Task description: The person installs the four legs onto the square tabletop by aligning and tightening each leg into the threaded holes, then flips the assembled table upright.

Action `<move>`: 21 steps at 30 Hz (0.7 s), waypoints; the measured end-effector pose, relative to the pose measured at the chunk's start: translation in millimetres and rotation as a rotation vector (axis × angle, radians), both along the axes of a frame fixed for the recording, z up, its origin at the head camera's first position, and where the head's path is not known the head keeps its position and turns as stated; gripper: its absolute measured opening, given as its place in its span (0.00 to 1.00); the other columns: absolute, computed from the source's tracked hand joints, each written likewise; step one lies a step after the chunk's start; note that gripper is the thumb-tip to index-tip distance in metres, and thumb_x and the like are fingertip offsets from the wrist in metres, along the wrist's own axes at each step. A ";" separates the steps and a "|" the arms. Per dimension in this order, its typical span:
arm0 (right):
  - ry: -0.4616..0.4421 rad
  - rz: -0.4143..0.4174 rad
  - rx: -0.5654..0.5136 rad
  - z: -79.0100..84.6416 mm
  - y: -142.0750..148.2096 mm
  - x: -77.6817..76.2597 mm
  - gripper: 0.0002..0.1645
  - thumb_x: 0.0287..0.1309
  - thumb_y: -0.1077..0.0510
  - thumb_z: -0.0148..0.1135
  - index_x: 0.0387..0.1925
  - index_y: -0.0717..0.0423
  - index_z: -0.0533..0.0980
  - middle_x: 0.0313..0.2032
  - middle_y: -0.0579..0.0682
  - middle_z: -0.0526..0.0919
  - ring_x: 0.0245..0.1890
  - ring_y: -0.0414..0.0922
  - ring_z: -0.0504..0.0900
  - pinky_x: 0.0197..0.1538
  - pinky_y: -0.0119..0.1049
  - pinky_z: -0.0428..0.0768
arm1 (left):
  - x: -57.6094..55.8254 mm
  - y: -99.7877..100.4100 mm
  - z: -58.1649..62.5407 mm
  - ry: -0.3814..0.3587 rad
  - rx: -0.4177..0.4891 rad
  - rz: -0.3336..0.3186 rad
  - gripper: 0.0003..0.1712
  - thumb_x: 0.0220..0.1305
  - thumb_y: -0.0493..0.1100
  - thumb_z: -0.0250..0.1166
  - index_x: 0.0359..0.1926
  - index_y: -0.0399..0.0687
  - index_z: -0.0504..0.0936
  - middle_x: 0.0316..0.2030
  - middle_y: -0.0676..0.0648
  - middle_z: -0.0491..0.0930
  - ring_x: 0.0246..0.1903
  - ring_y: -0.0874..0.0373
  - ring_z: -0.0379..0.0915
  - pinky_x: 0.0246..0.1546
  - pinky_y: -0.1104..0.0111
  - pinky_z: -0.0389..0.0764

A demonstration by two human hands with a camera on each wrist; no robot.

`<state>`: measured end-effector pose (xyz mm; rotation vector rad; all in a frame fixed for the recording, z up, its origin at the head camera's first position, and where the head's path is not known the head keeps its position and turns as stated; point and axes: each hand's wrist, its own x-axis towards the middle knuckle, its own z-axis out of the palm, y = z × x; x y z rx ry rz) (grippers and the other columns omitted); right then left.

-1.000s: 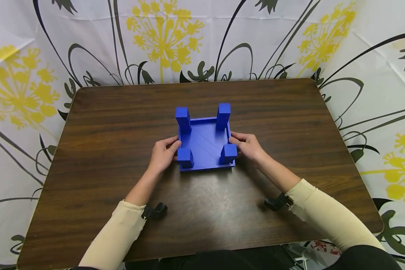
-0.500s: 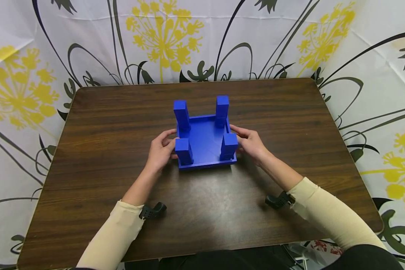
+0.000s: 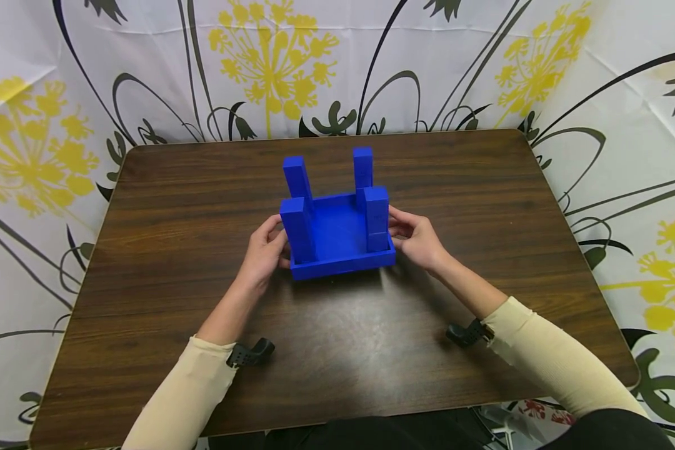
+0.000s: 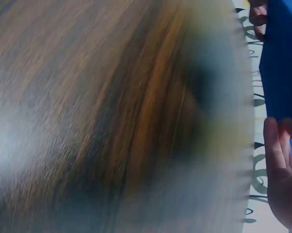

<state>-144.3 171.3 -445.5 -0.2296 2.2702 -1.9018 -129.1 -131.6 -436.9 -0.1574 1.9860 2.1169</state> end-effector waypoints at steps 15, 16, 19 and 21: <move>0.847 0.098 0.356 -0.4 14.3 -1.9 0.30 0.49 0.73 0.71 0.57 0.62 0.79 0.51 0.57 0.80 0.50 0.51 0.80 0.45 0.40 0.79 | 6.5 -0.5 13.5 -0.104 -0.004 0.020 0.13 0.74 0.43 0.55 0.51 0.41 0.77 0.25 0.52 0.80 0.23 0.62 0.78 0.26 0.68 0.82; 0.861 0.114 0.344 0.5 14.9 -2.6 0.31 0.49 0.74 0.71 0.57 0.62 0.78 0.53 0.56 0.80 0.51 0.51 0.80 0.44 0.37 0.79 | 7.1 -1.1 14.9 -0.106 -0.004 0.013 0.14 0.74 0.43 0.54 0.53 0.40 0.77 0.25 0.52 0.79 0.23 0.63 0.78 0.26 0.69 0.82; 0.897 0.143 0.311 2.7 16.9 -4.2 0.30 0.50 0.73 0.70 0.58 0.63 0.78 0.53 0.56 0.81 0.51 0.51 0.81 0.44 0.34 0.80 | 9.4 -3.5 19.7 -0.124 0.037 -0.033 0.19 0.75 0.41 0.49 0.59 0.36 0.75 0.28 0.52 0.82 0.26 0.62 0.81 0.29 0.67 0.83; 0.921 0.148 0.304 4.2 17.8 -5.3 0.27 0.53 0.70 0.70 0.57 0.64 0.78 0.52 0.56 0.82 0.50 0.50 0.82 0.46 0.33 0.80 | 11.0 -5.6 22.3 -0.133 0.068 -0.073 0.21 0.75 0.40 0.48 0.62 0.35 0.72 0.31 0.50 0.84 0.28 0.59 0.83 0.33 0.65 0.84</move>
